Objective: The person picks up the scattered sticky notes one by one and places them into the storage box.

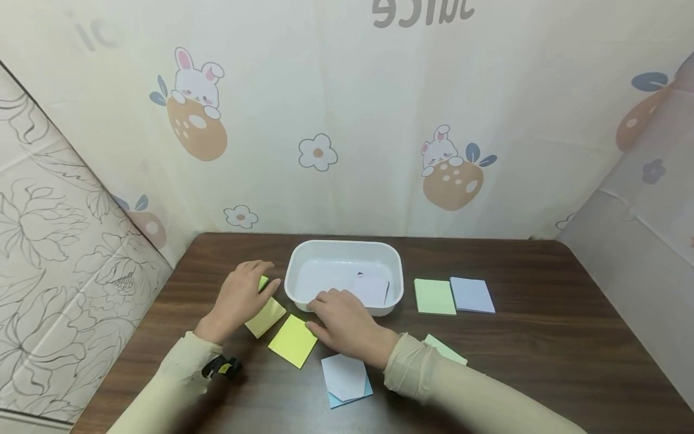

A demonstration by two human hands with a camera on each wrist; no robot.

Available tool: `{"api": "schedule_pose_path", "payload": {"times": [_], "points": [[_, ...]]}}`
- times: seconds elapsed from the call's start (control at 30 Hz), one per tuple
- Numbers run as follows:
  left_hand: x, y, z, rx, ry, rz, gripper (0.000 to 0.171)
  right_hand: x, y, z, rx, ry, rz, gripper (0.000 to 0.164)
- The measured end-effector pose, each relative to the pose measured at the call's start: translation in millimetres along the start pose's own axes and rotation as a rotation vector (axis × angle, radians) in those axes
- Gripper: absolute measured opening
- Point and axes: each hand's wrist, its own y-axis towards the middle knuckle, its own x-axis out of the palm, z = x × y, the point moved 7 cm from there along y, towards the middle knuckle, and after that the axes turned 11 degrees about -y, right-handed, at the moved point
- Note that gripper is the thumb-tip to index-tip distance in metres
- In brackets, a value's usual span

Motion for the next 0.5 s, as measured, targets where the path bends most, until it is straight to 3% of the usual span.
{"api": "schedule_pose_path", "payload": {"times": [0.5], "points": [[-4.5,-0.3,-20.4,-0.095,0.01,-0.014,0.049,6,-1,-14,-0.039,-0.034,0.0,0.03]]}}
